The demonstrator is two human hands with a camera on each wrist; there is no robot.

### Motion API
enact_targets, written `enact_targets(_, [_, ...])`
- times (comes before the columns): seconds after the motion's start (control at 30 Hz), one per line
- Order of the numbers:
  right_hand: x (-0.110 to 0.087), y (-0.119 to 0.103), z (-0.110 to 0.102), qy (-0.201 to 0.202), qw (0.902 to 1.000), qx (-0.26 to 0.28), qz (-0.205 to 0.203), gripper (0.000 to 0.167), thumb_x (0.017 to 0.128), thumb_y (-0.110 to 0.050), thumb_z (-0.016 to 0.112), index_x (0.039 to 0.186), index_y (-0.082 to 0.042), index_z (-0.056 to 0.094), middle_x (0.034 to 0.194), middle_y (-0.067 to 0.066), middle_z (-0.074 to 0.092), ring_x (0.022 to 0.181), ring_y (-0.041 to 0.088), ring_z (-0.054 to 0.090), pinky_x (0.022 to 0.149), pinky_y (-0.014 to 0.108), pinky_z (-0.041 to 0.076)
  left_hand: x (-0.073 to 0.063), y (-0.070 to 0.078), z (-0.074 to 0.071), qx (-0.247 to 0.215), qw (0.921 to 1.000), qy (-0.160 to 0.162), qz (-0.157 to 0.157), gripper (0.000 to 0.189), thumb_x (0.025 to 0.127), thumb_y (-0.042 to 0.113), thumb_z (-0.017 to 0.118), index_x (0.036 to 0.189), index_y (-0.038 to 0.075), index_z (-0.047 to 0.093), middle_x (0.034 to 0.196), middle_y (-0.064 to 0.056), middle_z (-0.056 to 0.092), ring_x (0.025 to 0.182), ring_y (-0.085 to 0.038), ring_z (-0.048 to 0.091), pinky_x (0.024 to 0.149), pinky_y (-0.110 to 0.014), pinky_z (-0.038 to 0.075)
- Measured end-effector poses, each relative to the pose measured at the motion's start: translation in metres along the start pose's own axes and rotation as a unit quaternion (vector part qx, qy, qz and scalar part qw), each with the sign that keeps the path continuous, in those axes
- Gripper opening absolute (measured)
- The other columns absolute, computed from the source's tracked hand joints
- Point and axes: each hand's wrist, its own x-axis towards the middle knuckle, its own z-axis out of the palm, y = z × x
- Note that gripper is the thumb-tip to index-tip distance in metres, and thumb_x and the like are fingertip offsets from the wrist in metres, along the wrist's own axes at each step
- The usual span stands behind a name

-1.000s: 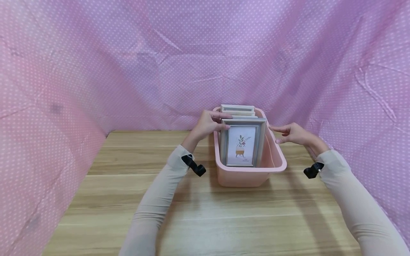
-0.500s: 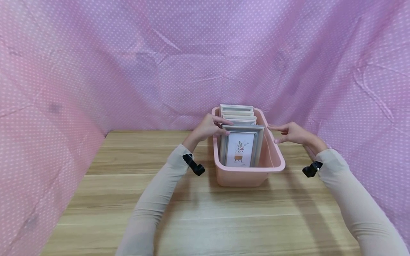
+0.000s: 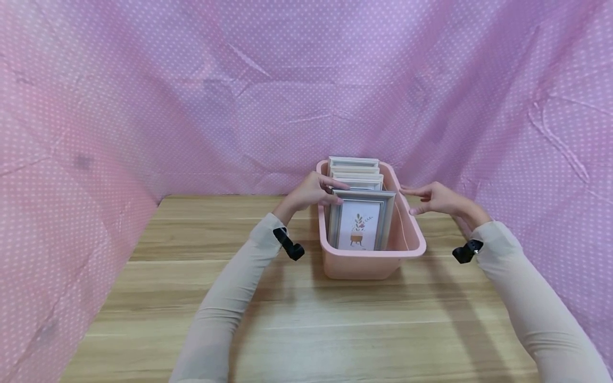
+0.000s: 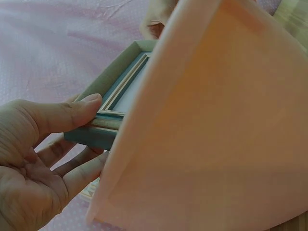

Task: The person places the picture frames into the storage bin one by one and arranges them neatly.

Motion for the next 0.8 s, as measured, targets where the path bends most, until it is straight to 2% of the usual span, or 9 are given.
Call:
enact_targets(0.07, [-0.0005, 0.0004, -0.0009, -0.009, 1.0, 0.004, 0.001, 0.067, 0.084, -0.011, 0.082, 0.143, 0.002, 0.053, 0.152, 0.021, 0.043, 0.141, 0.043, 0.039, 0.113, 0.06, 0.041, 0.0, -0.0008, 0.0003, 0.006, 1.0, 0.0, 0.001, 0.036, 0.082, -0.003, 0.081, 0.117, 0.001, 0.075, 0.133, -0.03, 0.053, 0.071, -0.014, 0.054, 0.058, -0.018, 0.05])
enact_targets(0.13, [-0.0006, 0.0009, -0.0018, -0.016, 0.9998, 0.005, 0.007, 0.067, 0.085, -0.011, 0.082, 0.144, 0.001, 0.052, 0.153, 0.021, 0.043, 0.142, 0.043, 0.039, 0.113, 0.061, 0.041, 0.0001, -0.0019, 0.0002, 0.013, 0.9999, -0.002, 0.001, 0.036, 0.082, -0.002, 0.082, 0.118, 0.001, 0.075, 0.143, -0.026, 0.048, 0.075, -0.015, 0.055, 0.06, -0.019, 0.051])
enact_targets(0.23, [0.0005, 0.0002, -0.0031, -0.021, 0.9995, 0.012, 0.018, 0.068, 0.085, -0.011, 0.082, 0.144, 0.001, 0.052, 0.153, 0.02, 0.043, 0.143, 0.042, 0.039, 0.114, 0.062, 0.04, 0.0005, -0.0026, 0.0, 0.037, 0.9993, -0.005, 0.007, 0.036, 0.082, 0.0, 0.082, 0.118, 0.003, 0.075, 0.141, -0.024, 0.056, 0.078, -0.015, 0.057, 0.062, -0.019, 0.052])
enact_targets(0.3, [0.0022, -0.0006, -0.004, -0.022, 0.9994, 0.016, 0.023, 0.068, 0.085, -0.011, 0.082, 0.144, 0.001, 0.052, 0.152, 0.021, 0.043, 0.143, 0.042, 0.038, 0.114, 0.062, 0.039, 0.0009, -0.0029, -0.0005, 0.06, 0.9981, -0.007, 0.013, 0.036, 0.083, 0.002, 0.082, 0.118, 0.004, 0.076, 0.139, -0.018, 0.061, 0.08, -0.014, 0.059, 0.063, -0.019, 0.052])
enact_targets(0.37, [0.003, -0.0013, -0.0046, -0.023, 0.9993, 0.018, 0.025, 0.068, 0.085, -0.011, 0.082, 0.144, 0.0, 0.052, 0.151, 0.02, 0.044, 0.143, 0.041, 0.038, 0.115, 0.063, 0.038, 0.0022, -0.0028, -0.0003, 0.081, 0.9965, -0.008, 0.019, 0.035, 0.083, 0.003, 0.083, 0.117, 0.005, 0.076, 0.122, -0.017, 0.072, 0.077, -0.013, 0.059, 0.062, -0.019, 0.05])
enact_targets(0.43, [0.004, -0.0012, -0.005, -0.024, 0.9993, 0.015, 0.025, 0.068, 0.085, -0.011, 0.082, 0.144, 0.0, 0.051, 0.151, 0.021, 0.044, 0.143, 0.042, 0.038, 0.115, 0.063, 0.038, 0.003, -0.0026, -0.0003, 0.093, 0.9954, -0.01, 0.022, 0.034, 0.083, 0.004, 0.083, 0.117, 0.006, 0.076, 0.116, -0.014, 0.075, 0.074, -0.012, 0.059, 0.06, -0.018, 0.049])
enact_targets(0.57, [0.004, -0.0008, -0.0044, -0.024, 0.9992, 0.017, 0.028, 0.068, 0.085, -0.012, 0.082, 0.145, 0.0, 0.051, 0.152, 0.021, 0.043, 0.143, 0.043, 0.039, 0.115, 0.064, 0.036, 0.0043, -0.0029, 0.0001, 0.097, 0.995, -0.016, 0.02, 0.033, 0.083, 0.002, 0.082, 0.116, 0.006, 0.077, 0.112, -0.013, 0.077, 0.072, -0.012, 0.059, 0.057, -0.019, 0.048])
enact_targets(0.8, [0.0025, -0.0003, -0.0017, -0.012, 0.9993, 0.015, 0.033, 0.067, 0.084, -0.012, 0.083, 0.143, 0.0, 0.053, 0.15, 0.02, 0.045, 0.142, 0.041, 0.04, 0.115, 0.061, 0.039, 0.0056, -0.0031, 0.0008, 0.087, 0.9954, -0.04, 0.005, 0.032, 0.083, -0.004, 0.079, 0.114, 0.002, 0.076, 0.116, -0.014, 0.075, 0.075, -0.012, 0.067, 0.06, -0.022, 0.055])
